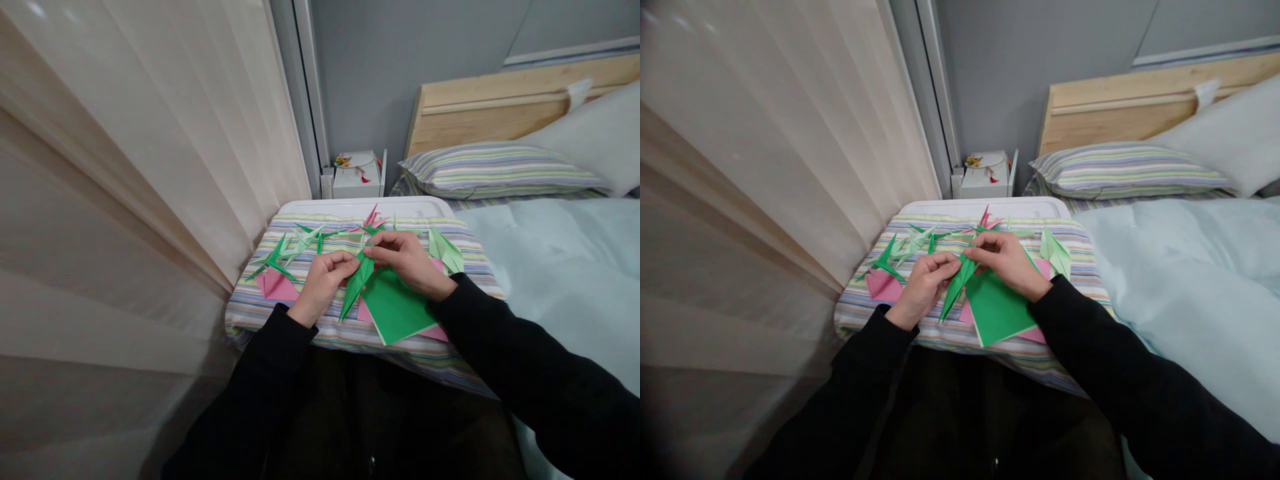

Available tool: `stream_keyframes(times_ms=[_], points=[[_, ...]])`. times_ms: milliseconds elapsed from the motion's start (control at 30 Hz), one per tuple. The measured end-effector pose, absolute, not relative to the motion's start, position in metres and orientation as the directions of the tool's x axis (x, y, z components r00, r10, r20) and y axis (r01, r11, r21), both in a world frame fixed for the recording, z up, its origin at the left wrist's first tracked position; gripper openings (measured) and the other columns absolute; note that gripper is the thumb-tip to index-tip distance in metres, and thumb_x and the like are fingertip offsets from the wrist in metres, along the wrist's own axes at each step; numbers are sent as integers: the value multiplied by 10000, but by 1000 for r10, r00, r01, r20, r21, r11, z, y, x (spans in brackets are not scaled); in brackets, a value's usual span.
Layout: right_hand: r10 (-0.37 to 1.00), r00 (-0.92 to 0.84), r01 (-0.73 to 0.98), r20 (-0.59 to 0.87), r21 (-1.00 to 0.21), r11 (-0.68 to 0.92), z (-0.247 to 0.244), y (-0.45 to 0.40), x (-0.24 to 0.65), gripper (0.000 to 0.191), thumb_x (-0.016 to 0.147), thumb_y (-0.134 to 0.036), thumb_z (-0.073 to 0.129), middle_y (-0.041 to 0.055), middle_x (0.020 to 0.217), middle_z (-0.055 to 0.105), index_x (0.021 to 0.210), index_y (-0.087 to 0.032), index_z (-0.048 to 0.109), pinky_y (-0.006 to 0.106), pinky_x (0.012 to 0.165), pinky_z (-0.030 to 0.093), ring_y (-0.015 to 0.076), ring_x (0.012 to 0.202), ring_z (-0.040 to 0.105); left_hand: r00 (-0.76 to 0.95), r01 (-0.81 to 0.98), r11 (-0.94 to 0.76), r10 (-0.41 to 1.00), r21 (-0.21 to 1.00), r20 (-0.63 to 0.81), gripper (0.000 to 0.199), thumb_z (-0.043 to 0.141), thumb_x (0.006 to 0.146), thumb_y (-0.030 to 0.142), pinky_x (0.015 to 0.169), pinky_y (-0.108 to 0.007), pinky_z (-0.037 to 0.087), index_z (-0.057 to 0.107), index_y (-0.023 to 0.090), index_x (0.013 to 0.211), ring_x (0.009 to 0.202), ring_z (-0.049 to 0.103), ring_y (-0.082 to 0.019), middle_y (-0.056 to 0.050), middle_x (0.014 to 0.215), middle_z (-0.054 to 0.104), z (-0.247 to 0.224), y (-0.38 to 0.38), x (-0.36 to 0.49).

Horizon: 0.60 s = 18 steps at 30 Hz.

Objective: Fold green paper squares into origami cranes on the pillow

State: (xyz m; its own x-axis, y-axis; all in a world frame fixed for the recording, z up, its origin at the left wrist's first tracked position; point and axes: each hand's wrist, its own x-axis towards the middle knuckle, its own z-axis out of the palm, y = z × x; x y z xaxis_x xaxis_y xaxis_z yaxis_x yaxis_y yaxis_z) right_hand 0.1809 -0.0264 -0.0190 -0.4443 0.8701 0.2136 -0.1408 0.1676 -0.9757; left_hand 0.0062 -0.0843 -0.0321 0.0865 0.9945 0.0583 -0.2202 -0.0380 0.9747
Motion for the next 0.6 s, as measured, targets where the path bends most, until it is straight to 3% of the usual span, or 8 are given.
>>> stream_keyframes(times_ms=[233,400,500,600], points=[[860,-438,-111,262,-965,238,-17,-27,181,322,731,-422,840,-25,568,599,624,-190,645,277,559,460,122,533,528,115,-223,-19,992,975,46,306,852,743,439,551,-253,477,725,165,797,506,556,-105,26,622,607,-32,-84,7],[860,-390,-59,328,-941,333,-17,-28,182,336,791,-395,784,-28,527,564,579,-189,623,273,554,411,114,518,499,128,-160,-87,986,983,109,286,834,777,422,520,-231,400,733,155,765,508,540,-94,18,602,613,-32,-84,7],[873,-363,-22,325,-940,341,-19,-27,181,414,825,-452,759,-33,501,524,549,-194,590,268,523,394,112,501,482,144,-125,-91,984,988,109,308,819,794,441,503,-223,368,731,148,755,525,572,-104,15,593,601,-32,-84,6],[891,-374,-40,258,-964,263,-22,-25,180,503,860,-583,715,-24,532,525,574,-194,574,263,494,426,118,501,515,132,-150,-67,987,986,87,322,825,783,462,536,-238,428,741,151,790,571,636,-142,-1,623,639,-35,-83,6]])
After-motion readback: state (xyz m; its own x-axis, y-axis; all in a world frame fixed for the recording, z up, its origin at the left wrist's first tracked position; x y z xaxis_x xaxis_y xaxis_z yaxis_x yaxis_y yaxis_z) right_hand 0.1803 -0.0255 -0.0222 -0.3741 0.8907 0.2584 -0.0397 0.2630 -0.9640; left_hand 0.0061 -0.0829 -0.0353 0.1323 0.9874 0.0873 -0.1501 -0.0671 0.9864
